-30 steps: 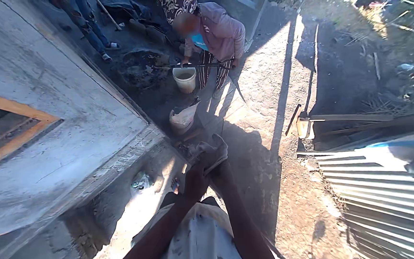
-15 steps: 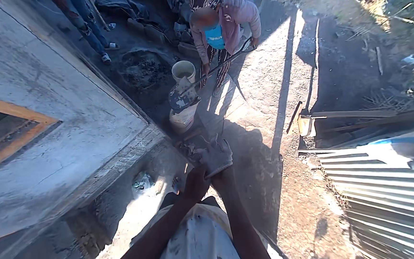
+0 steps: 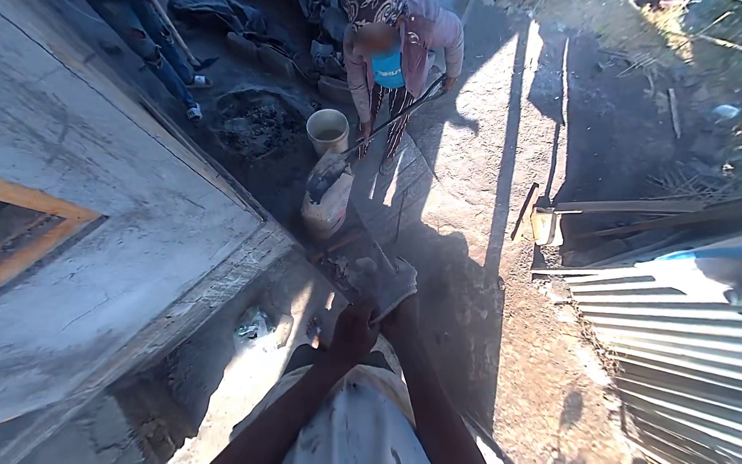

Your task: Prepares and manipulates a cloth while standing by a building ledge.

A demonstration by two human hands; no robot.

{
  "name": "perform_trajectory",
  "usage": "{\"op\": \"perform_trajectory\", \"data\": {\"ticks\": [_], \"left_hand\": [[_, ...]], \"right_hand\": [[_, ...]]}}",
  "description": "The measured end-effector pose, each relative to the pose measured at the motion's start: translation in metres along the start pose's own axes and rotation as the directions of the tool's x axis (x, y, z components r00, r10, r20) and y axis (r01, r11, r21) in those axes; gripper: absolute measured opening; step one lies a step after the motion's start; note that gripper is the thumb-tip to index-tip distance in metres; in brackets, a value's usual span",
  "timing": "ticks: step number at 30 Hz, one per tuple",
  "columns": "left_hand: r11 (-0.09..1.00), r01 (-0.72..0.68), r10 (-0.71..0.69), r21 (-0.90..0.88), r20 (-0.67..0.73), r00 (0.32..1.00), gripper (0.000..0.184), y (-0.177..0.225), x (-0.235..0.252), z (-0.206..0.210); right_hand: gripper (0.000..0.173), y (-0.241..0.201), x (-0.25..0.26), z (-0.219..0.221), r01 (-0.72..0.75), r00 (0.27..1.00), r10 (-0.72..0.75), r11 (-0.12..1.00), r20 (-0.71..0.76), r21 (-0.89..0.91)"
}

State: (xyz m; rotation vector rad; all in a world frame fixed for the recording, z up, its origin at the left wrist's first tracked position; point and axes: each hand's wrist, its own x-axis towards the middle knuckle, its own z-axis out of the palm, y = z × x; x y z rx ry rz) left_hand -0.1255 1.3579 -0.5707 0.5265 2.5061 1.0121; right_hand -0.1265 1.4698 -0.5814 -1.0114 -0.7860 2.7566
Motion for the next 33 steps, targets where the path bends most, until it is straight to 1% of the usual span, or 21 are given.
{"op": "perform_trajectory", "data": {"ticks": [3,8,10,11,12,13,14,15,16,18,20,22,23,25,26,28,29,30,31,32,33], "left_hand": [[1.0,0.003,-0.003,0.015,-0.002,1.0,0.013,-0.002,0.001,-0.001],[0.998,0.056,-0.055,-0.017,0.063,0.997,0.019,0.007,0.003,-0.009],[0.999,-0.014,0.015,-0.031,0.032,0.999,0.018,0.009,-0.001,-0.009],[0.998,-0.055,0.055,-0.015,0.017,0.998,0.018,0.01,-0.002,-0.009],[0.997,-0.075,0.075,0.002,0.022,0.997,0.019,0.011,-0.003,-0.01],[0.997,-0.072,0.071,0.023,0.038,0.997,0.021,0.01,-0.003,-0.01],[0.998,-0.051,0.049,0.04,0.042,0.998,0.023,0.009,-0.002,-0.011],[0.998,-0.026,0.025,0.05,0.024,0.999,0.023,0.007,0.0,-0.011],[0.998,-0.004,0.005,0.058,-0.014,1.0,0.024,0.004,0.003,-0.012],[0.998,0.011,-0.003,0.062,-0.13,0.992,0.026,0.0,0.007,-0.014],[0.997,-0.015,0.034,0.078,-0.258,0.966,0.028,-0.003,0.013,-0.016],[0.991,-0.071,0.108,0.116,-0.355,0.929,0.023,-0.004,0.019,-0.018],[0.986,-0.096,0.139,0.135,-0.37,0.919,0.021,-0.003,0.022,-0.02],[0.989,-0.078,0.114,0.126,-0.303,0.946,0.021,-0.002,0.027,-0.025],[0.993,-0.058,0.084,0.099,-0.287,0.954,0.021,-0.002,0.026,-0.024],[1.0,-0.015,0.013,-0.004,-0.264,0.965,0.027,-0.003,0.018,-0.023],[0.996,0.011,-0.031,-0.09,-0.231,0.972,0.031,-0.004,0.012,-0.022],[0.981,0.008,-0.051,-0.196,-0.213,0.976,0.031,-0.008,0.008,-0.019],[0.957,-0.003,-0.054,-0.289,-0.187,0.981,0.032,-0.012,0.005,-0.018],[0.936,-0.021,-0.042,-0.35,-0.17,0.984,0.032,-0.016,0.004,-0.017],[0.924,-0.048,-0.016,-0.38,-0.165,0.986,0.029,-0.02,0.005,-0.018]], "right_hand": [[0.046,0.001,0.0,0.005,0.019,1.0,-0.018,0.998,0.02,-0.061],[0.048,0.008,0.008,0.0,0.068,0.995,-0.072,0.996,-0.071,-0.056],[0.05,0.008,0.009,0.002,0.088,0.995,-0.095,0.974,-0.024,-0.207],[0.051,0.006,0.011,0.004,0.124,0.992,-0.123,0.911,0.027,-0.392],[0.042,0.005,0.012,0.007,0.164,0.982,-0.184,0.741,0.038,-0.651],[0.038,0.005,0.017,0.011,0.18,0.968,-0.24,0.458,0.074,-0.87],[0.044,0.006,0.024,0.016,0.187,0.951,-0.284,0.217,0.122,-0.958],[0.049,0.01,0.033,0.018,0.194,0.938,-0.31,0.103,0.154,-0.976],[0.05,0.01,0.033,0.022,0.19,0.95,-0.271,0.1,0.157,-0.977],[0.044,0.015,0.034,0.021,0.229,0.962,-0.191,0.187,0.193,-0.955],[0.04,0.026,0.025,0.008,0.367,0.925,-0.204,0.273,0.319,-0.889],[0.035,0.039,0.011,-0.003,0.28,0.959,-0.139,0.312,0.248,-0.908],[0.039,0.044,0.007,-0.005,0.196,0.981,-0.054,0.272,0.188,-0.942],[0.042,0.057,0.012,-0.011,0.058,0.997,0.021,0.328,0.069,-0.943],[0.043,0.056,0.012,-0.012,0.044,0.998,0.034,0.331,0.058,-0.943],[0.039,0.047,0.013,-0.01,0.161,0.987,-0.037,0.301,0.157,-0.94],[0.038,0.043,0.016,-0.008,0.222,0.975,-0.094,0.349,0.202,-0.91],[0.032,0.039,0.017,0.003,0.224,0.975,-0.129,0.495,0.184,-0.84],[0.027,0.036,0.018,0.014,0.184,0.983,-0.121,0.651,0.139,-0.737],[0.025,0.035,0.018,0.02,0.154,0.988,-0.097,0.746,0.124,-0.648],[0.033,0.033,0.018,0.02,0.142,0.986,-0.058,0.791,0.157,-0.595]]}}
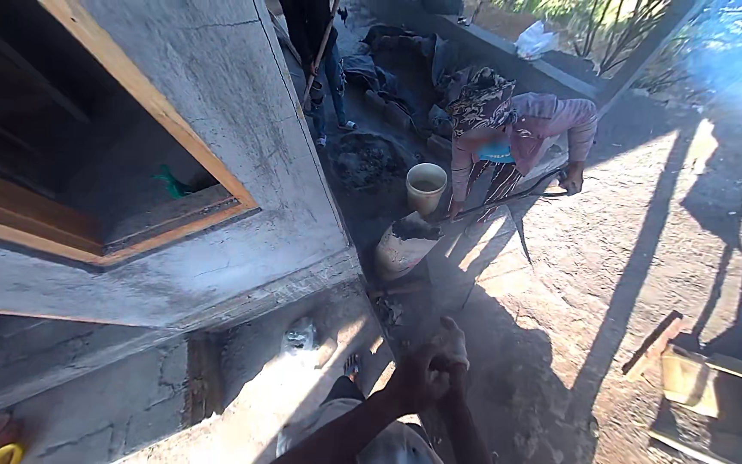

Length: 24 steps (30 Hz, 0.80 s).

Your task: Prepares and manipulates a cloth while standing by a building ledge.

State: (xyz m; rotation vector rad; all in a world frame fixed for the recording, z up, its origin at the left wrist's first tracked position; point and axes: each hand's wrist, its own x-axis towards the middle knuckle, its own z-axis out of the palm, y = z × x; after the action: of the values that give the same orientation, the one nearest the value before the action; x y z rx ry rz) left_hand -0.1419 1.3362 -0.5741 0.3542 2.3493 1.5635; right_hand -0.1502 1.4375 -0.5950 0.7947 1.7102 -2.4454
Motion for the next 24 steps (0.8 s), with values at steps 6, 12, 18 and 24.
{"op": "perform_trajectory", "data": {"ticks": [6,12,18,24], "left_hand": [[0.989,0.02,-0.04,0.144,0.145,0.989,0.026,0.012,0.007,-0.021],[0.93,0.285,-0.276,-0.233,0.069,0.959,0.012,-0.002,0.009,-0.009],[0.93,0.335,-0.295,-0.152,0.236,0.926,0.028,0.006,0.015,-0.008],[0.9,0.233,-0.305,0.368,0.148,0.941,0.031,0.022,0.017,-0.002]], "right_hand": [[0.028,0.01,-0.01,0.009,-0.098,0.995,0.092,0.98,0.038,0.174],[0.031,0.022,-0.009,0.001,0.027,0.996,-0.025,0.999,0.088,-0.024],[0.018,0.039,-0.004,-0.016,0.1,0.989,-0.134,0.914,-0.059,-0.392],[0.031,0.022,-0.014,-0.026,0.195,0.979,-0.135,0.456,0.15,-0.868]]}}
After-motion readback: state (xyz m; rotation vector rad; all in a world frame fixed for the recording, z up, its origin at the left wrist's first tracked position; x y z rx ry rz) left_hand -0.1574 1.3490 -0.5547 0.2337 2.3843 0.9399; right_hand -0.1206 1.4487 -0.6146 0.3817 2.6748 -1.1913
